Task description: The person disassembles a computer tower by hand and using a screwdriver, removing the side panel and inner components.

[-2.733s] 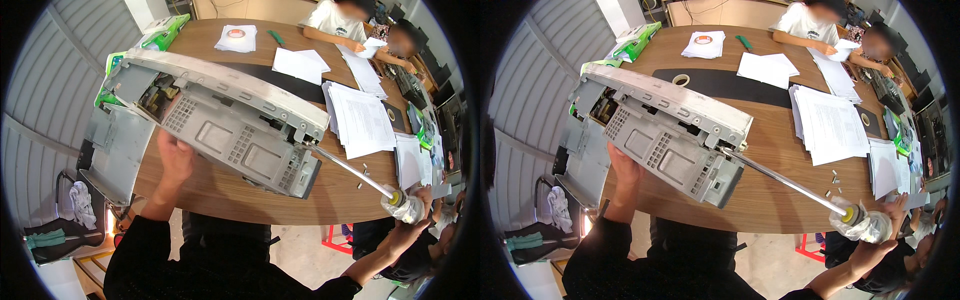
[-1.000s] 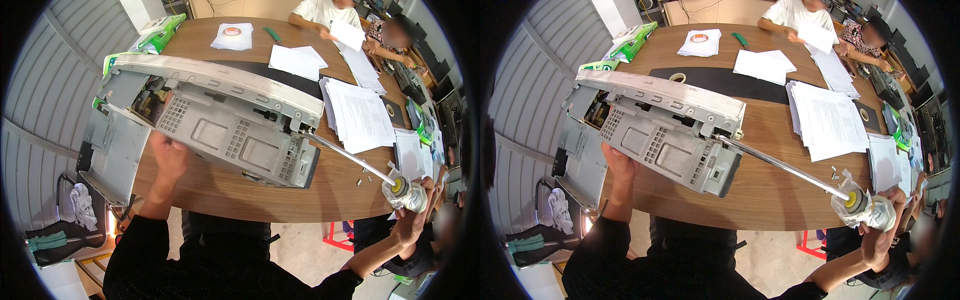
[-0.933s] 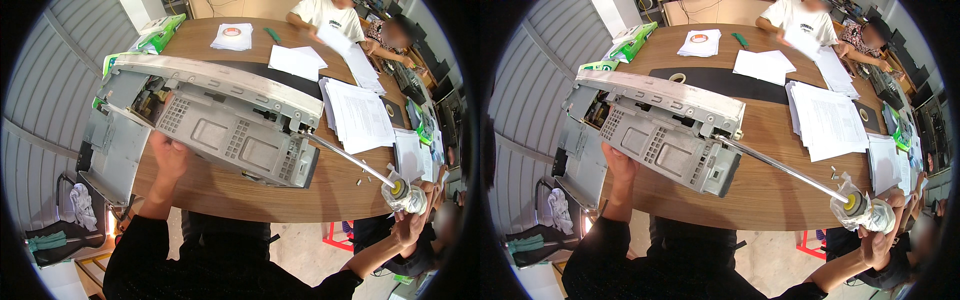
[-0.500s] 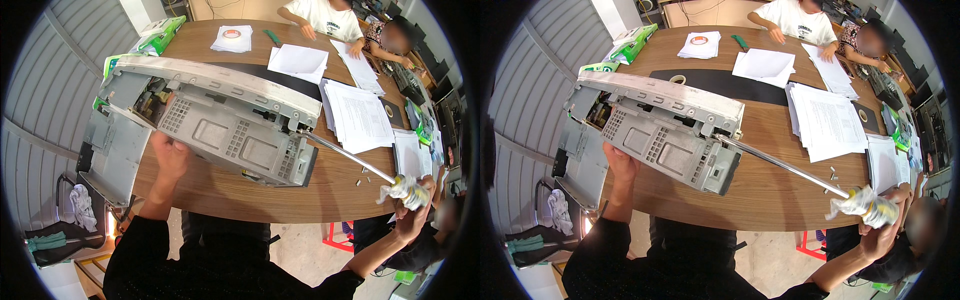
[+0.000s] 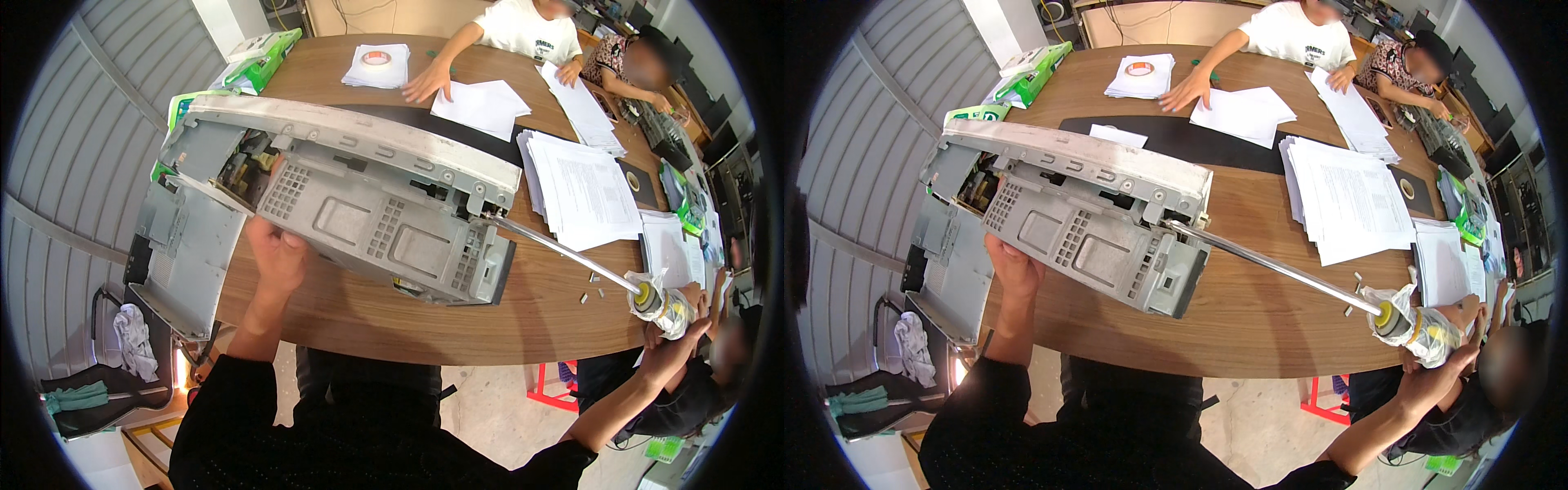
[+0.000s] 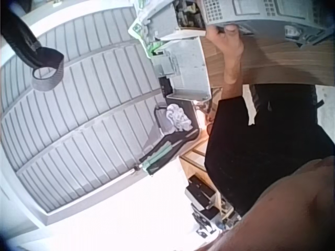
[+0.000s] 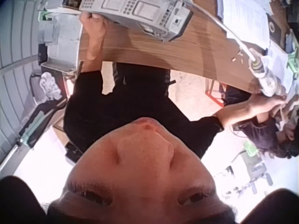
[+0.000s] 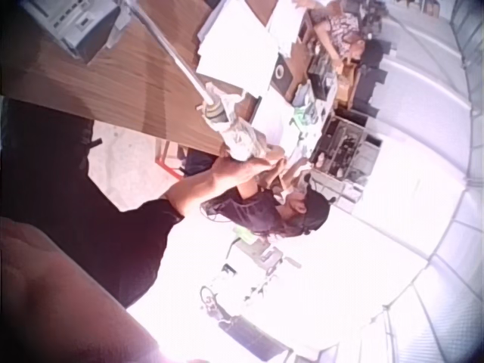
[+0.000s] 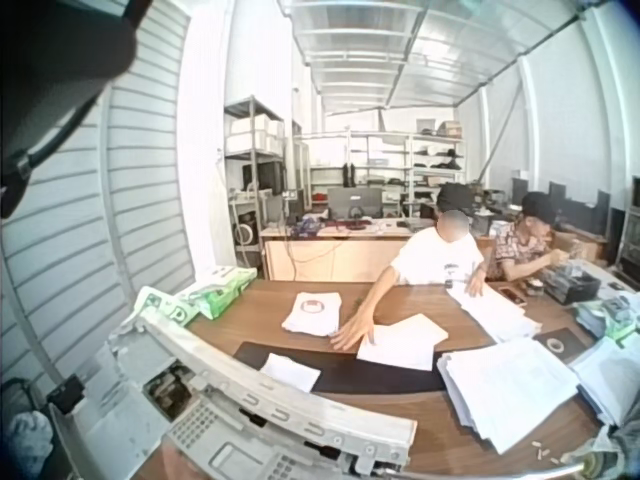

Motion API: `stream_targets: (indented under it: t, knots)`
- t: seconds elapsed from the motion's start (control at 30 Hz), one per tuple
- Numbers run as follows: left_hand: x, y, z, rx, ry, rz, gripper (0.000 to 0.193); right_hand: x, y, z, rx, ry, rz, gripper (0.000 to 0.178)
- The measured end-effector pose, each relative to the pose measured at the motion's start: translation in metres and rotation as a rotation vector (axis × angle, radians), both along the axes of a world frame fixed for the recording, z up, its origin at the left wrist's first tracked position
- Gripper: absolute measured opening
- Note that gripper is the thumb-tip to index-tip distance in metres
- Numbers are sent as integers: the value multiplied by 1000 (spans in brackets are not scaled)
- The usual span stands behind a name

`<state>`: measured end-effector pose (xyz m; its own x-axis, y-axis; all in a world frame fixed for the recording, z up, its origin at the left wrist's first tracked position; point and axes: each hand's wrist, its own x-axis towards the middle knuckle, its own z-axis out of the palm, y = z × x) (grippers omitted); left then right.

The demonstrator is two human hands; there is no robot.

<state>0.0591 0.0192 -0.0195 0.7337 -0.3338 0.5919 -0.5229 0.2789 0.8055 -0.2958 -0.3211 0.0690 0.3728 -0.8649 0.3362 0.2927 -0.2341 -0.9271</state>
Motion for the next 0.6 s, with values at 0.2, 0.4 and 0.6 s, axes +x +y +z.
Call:
stream_targets:
  t: [0.2,0.4,0.6]
  knots:
    - [-4,-3,9,-15,-5,19,98,-3,-7,15,-173,-29,539,67]
    - [-4,-3,6,-22,1,16,96,10,12,13,-138,181,95,73]
    - [-5,-3,7,-13,-7,28,90,0,2,7,-123,99,191,66]
